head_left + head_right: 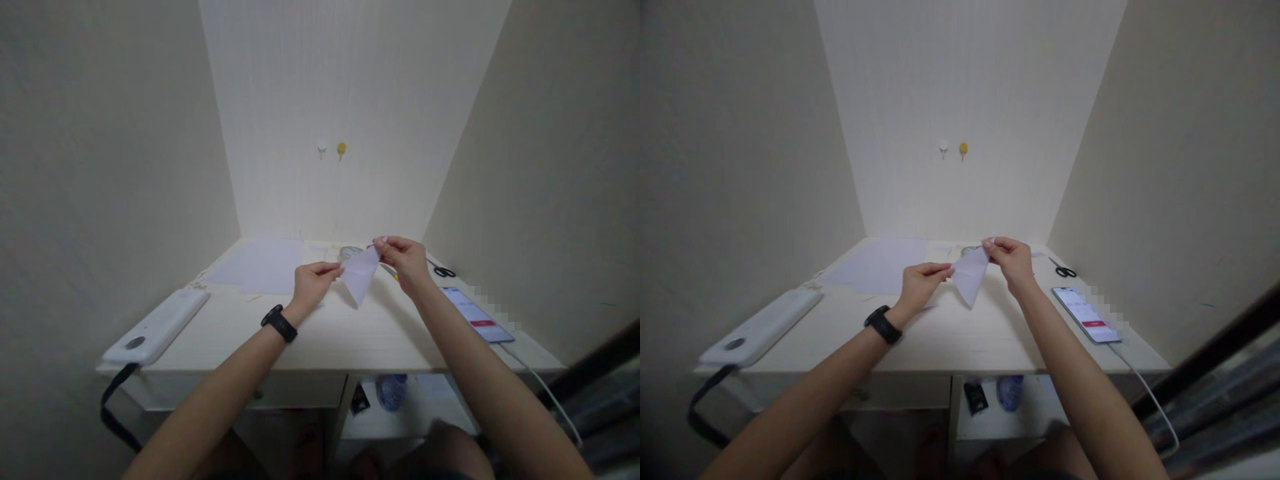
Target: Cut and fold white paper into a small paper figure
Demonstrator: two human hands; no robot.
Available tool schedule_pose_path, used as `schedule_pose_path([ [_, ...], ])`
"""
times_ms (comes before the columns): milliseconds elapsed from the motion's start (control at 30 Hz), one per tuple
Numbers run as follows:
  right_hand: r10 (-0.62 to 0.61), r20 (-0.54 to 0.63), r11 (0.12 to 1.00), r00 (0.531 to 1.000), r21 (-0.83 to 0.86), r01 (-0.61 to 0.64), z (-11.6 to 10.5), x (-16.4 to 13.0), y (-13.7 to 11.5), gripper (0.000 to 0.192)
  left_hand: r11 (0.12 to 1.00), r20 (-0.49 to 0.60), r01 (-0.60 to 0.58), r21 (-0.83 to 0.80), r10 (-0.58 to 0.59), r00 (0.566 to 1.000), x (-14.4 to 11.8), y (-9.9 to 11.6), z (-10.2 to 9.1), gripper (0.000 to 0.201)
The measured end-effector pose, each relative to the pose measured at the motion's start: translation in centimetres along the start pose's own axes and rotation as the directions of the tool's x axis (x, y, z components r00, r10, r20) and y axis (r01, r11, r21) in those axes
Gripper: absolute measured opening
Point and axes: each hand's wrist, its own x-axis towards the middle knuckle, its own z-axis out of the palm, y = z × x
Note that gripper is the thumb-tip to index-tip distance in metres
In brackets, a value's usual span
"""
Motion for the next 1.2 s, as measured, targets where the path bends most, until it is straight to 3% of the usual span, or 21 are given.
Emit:
schedule_pose_path([
  [233, 0.004, -0.012, 1.000, 1.000, -0.018, -0.004, -0.4, 0.0, -0.8, 0.041, 0.999, -0.003, -0.034, 0.008, 0.034, 0.999, 0.0, -0.5, 0.2, 0.011],
  [500, 0.087, -0.081, 0.995, 0.993, -0.048, -0.091, -0.3, 0.3, -1.7, 0.046, 1.000, 0.037, 0.019, -0.018, -0.018, 0.999, -0.2, -0.1, 0.1, 0.012],
  [833, 0.193, -0.165, 0.974, 0.967, -0.083, -0.209, 0.1, 0.4, -2.8, 0.023, 0.993, 0.077, 0.101, -0.067, -0.096, 0.992, -0.1, -0.1, 0.2, 0.013],
  [1033, 0.195, -0.231, 0.973, 0.953, -0.080, -0.219, 0.6, 0.8, -2.9, 0.021, 0.987, 0.113, 0.118, -0.108, -0.106, 0.988, -0.1, -0.2, 0.2, 0.014],
  [1200, 0.182, -0.145, 0.976, 0.973, -0.092, -0.196, 0.5, 0.5, -1.6, 0.023, 0.960, 0.143, 0.185, -0.210, -0.157, 0.977, 0.1, -0.7, 0.2, 0.022],
])
